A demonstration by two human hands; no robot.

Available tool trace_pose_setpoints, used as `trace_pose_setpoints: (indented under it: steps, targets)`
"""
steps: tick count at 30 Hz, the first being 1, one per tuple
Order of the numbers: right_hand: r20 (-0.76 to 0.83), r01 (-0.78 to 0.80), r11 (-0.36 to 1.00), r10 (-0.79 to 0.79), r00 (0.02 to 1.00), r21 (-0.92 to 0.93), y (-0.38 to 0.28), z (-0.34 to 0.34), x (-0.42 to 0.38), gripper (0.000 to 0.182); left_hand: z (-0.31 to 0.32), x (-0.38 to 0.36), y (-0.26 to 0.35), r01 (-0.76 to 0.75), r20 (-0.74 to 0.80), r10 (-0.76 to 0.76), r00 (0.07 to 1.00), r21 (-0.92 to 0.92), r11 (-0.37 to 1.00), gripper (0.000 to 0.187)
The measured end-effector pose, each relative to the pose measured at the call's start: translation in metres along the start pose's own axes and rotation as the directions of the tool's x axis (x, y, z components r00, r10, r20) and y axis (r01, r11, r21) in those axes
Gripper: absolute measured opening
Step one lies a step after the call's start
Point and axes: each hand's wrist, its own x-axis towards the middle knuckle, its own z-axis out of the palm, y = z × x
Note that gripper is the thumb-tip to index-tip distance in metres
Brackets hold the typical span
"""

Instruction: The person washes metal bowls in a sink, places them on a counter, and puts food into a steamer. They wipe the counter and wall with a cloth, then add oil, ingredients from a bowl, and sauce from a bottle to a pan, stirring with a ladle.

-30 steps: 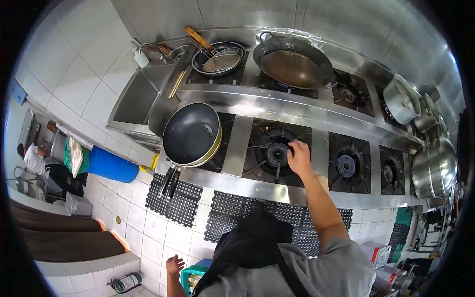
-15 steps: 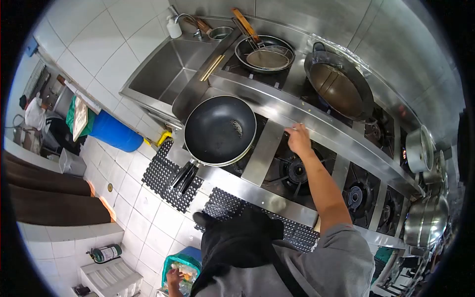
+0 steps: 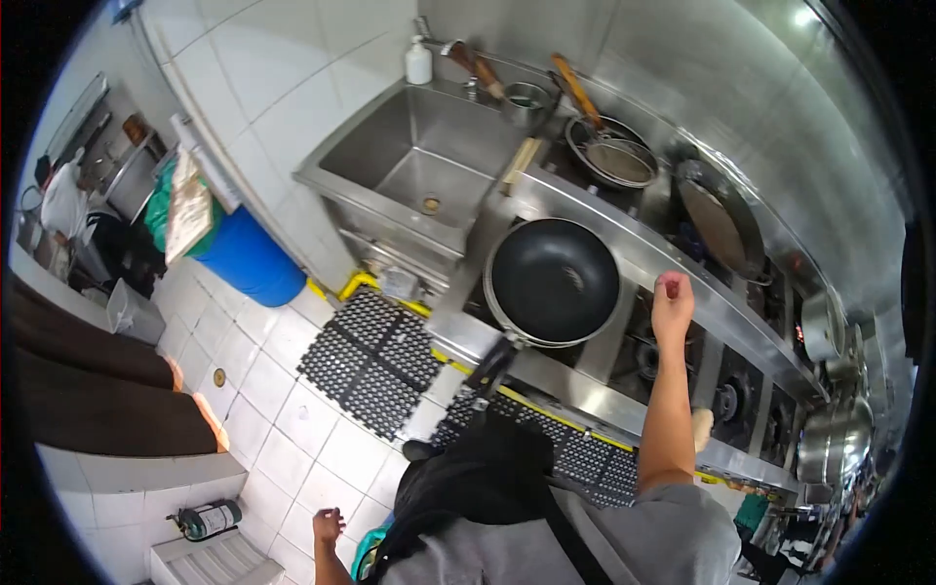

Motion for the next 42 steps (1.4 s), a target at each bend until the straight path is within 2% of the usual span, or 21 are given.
trace_pose_setpoints:
  steps: [2, 4, 6, 8, 12, 14, 16, 19, 22, 24, 26, 27, 30, 32, 33, 34, 36, 37, 38, 39, 42]
  targets:
    - [0.017, -0.061, 0.998, 0.060, 0.998, 0.008, -0.023, 0.030, -0.025, 0.016, -0.033, 0.027, 0.034, -0.092, -0.048, 0.094, 0.994, 0.027, 0.995, 0.033]
    - [0.082, 0.073, 0.997, -0.070, 0.994, -0.036, -0.042, 0.058, -0.043, 0.019, -0.059, 0.056, 0.070, -0.174, -0.063, 0.176, 0.982, 0.039, 0.984, 0.029]
    - [0.096, 0.067, 0.994, -0.058, 0.994, -0.086, -0.066, 0.082, -0.048, 0.022, -0.071, 0.087, 0.110, -0.250, -0.060, 0.253, 0.966, 0.042, 0.967, 0.029]
    - [0.147, 0.135, 0.991, -0.135, 0.980, 0.010, -0.086, 0.107, -0.045, 0.023, -0.081, 0.112, 0.152, -0.320, -0.055, 0.323, 0.945, 0.051, 0.946, 0.029]
    - [0.204, 0.044, 0.996, -0.060, 0.977, 0.082, -0.134, 0.167, -0.018, 0.031, -0.069, 0.143, 0.238, -0.544, 0.034, 0.544, 0.838, -0.015, 0.839, 0.028]
    - [0.211, 0.016, 0.997, -0.031, 0.977, 0.073, -0.156, 0.206, -0.002, 0.036, -0.070, 0.153, 0.269, -0.581, 0.102, 0.572, 0.814, 0.121, 0.805, 0.032]
    - [0.243, 0.074, 0.914, -0.183, 0.953, 0.399, -0.163, 0.249, 0.019, 0.040, -0.078, 0.159, 0.296, -0.577, 0.158, 0.555, 0.817, 0.219, 0.787, 0.036]
    - [0.257, 0.127, 0.925, -0.229, 0.939, 0.359, -0.192, 0.314, 0.038, 0.041, -0.106, 0.177, 0.327, -0.568, 0.200, 0.533, 0.822, 0.345, 0.747, 0.036]
    - [0.460, 0.150, 0.959, -0.248, 0.853, 0.238, -0.224, 0.370, 0.045, 0.028, -0.131, 0.210, 0.357, -0.523, 0.118, 0.513, 0.850, 0.299, 0.798, 0.034]
    - [0.542, 0.095, 0.953, -0.243, 0.804, 0.287, -0.244, 0.401, 0.039, 0.019, -0.141, 0.225, 0.391, -0.510, 0.128, 0.494, 0.860, 0.251, 0.823, 0.033]
    - [0.670, 0.231, 0.963, -0.263, 0.694, 0.139, -0.263, 0.414, 0.040, 0.024, -0.146, 0.240, 0.436, -0.501, 0.139, 0.482, 0.865, 0.204, 0.841, 0.033]
    - [0.693, 0.218, 0.970, -0.232, 0.682, 0.110, -0.265, 0.422, 0.038, 0.023, -0.146, 0.250, 0.462, -0.532, 0.188, 0.502, 0.844, 0.183, 0.826, 0.033]
    - [0.669, 0.146, 0.989, -0.118, 0.733, 0.014, -0.264, 0.442, 0.024, 0.024, -0.149, 0.298, 0.542, -0.626, 0.326, 0.560, 0.762, 0.149, 0.765, 0.034]
    - [0.607, 0.056, 0.998, -0.033, 0.794, -0.018, -0.249, 0.459, 0.003, 0.026, -0.137, 0.313, 0.607, -0.752, 0.447, 0.651, 0.614, 0.079, 0.655, 0.033]
    - [0.542, 0.024, 1.000, -0.016, 0.840, -0.009, -0.242, 0.469, -0.009, 0.028, -0.129, 0.309, 0.646, -0.756, 0.485, 0.636, 0.600, 0.084, 0.650, 0.032]
    - [0.557, -0.054, 0.997, 0.080, 0.826, -0.064, -0.259, 0.475, -0.022, 0.028, -0.115, 0.327, 0.673, -0.792, 0.556, 0.632, 0.540, 0.081, 0.605, 0.032]
    - [0.576, -0.010, 1.000, 0.020, 0.817, -0.021, -0.264, 0.494, -0.063, 0.032, -0.083, 0.355, 0.720, -0.816, 0.683, 0.610, 0.402, -0.034, 0.577, 0.032]
    - [0.636, -0.008, 0.989, 0.099, 0.766, -0.145, -0.295, 0.489, -0.078, 0.033, -0.068, 0.331, 0.752, -0.812, 0.780, 0.488, 0.392, 0.044, 0.582, 0.031]
    - [0.645, 0.034, 0.988, 0.073, 0.760, -0.153, -0.292, 0.498, -0.106, 0.038, -0.047, 0.323, 0.772, -0.841, 0.848, 0.404, 0.343, 0.085, 0.534, 0.030]
    - [0.697, -0.035, 0.991, 0.115, 0.708, -0.129, -0.296, 0.504, -0.128, 0.038, -0.021, 0.316, 0.781, -0.852, 0.900, 0.337, 0.277, 0.068, 0.519, 0.030]
    - [0.587, -0.136, 0.990, 0.131, 0.799, -0.037, -0.319, 0.498, -0.205, 0.030, 0.061, 0.312, 0.793, -0.918, 0.996, 0.001, 0.094, 0.087, 0.386, 0.030]
